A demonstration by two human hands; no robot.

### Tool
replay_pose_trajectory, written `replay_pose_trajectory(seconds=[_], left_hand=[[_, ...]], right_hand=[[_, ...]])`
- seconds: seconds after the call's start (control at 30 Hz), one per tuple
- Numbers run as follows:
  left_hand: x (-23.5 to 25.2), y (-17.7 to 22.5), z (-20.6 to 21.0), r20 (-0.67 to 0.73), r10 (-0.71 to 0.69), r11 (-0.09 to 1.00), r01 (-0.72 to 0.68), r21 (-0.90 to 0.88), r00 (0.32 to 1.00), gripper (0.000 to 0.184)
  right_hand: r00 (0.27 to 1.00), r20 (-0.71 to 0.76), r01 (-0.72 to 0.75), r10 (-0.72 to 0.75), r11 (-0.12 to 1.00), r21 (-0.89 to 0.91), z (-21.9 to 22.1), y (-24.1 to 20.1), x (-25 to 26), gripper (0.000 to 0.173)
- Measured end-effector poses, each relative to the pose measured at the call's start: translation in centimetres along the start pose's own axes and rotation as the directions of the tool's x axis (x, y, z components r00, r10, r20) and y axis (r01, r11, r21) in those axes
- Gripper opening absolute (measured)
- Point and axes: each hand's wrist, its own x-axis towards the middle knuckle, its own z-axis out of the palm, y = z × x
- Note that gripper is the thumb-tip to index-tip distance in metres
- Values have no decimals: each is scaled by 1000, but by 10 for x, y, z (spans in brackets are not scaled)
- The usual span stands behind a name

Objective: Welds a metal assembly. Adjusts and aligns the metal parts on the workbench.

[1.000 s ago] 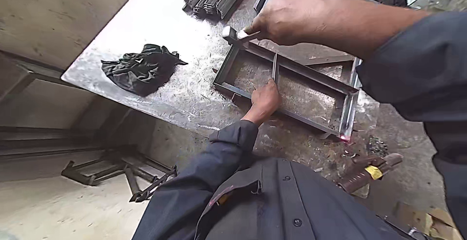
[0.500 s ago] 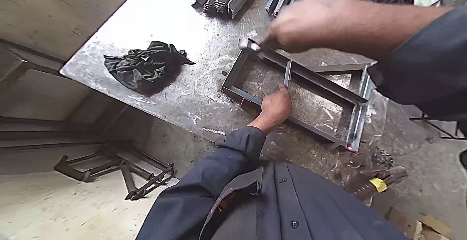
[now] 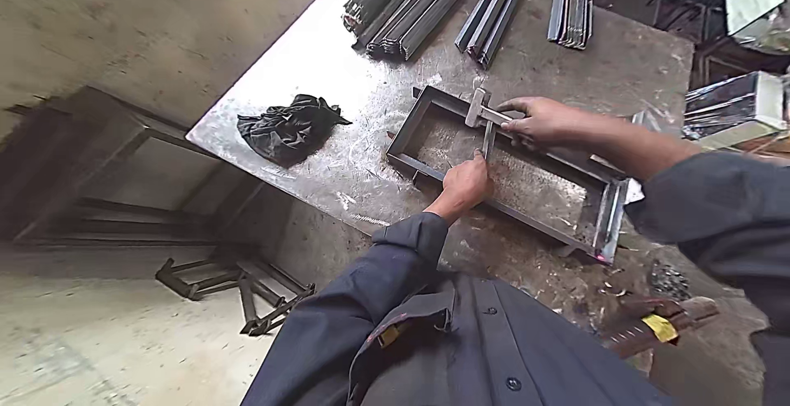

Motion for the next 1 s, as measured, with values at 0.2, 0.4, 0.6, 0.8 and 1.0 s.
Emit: replay_pose_trajectory(seconds=[0.2, 0.4, 0.6, 0.8, 1.0], left_hand=[[-21, -31, -29, -290, 72, 968, -137, -210, 954, 56], [9, -103, -114, -463, -77, 990, 123, 70, 883, 46], [56, -128, -124, -166, -177, 974, 197, 113, 970, 46], [53, -127, -128, -131, -133, 977, 153, 152, 982, 45], [56, -133, -125, -121, -102, 981, 120, 152, 987, 47]], right_hand=[[1000, -11, 0, 13, 636, 772, 67, 18, -6, 48], [999, -36, 23, 9, 602, 798, 90, -9, 19, 48], [995, -86, 31, 60, 612, 790, 114, -31, 74, 47], [985, -143, 17, 94, 777, 629, 124, -31, 84, 48], [958, -285, 12, -23, 999, -41, 118, -35, 87, 47]])
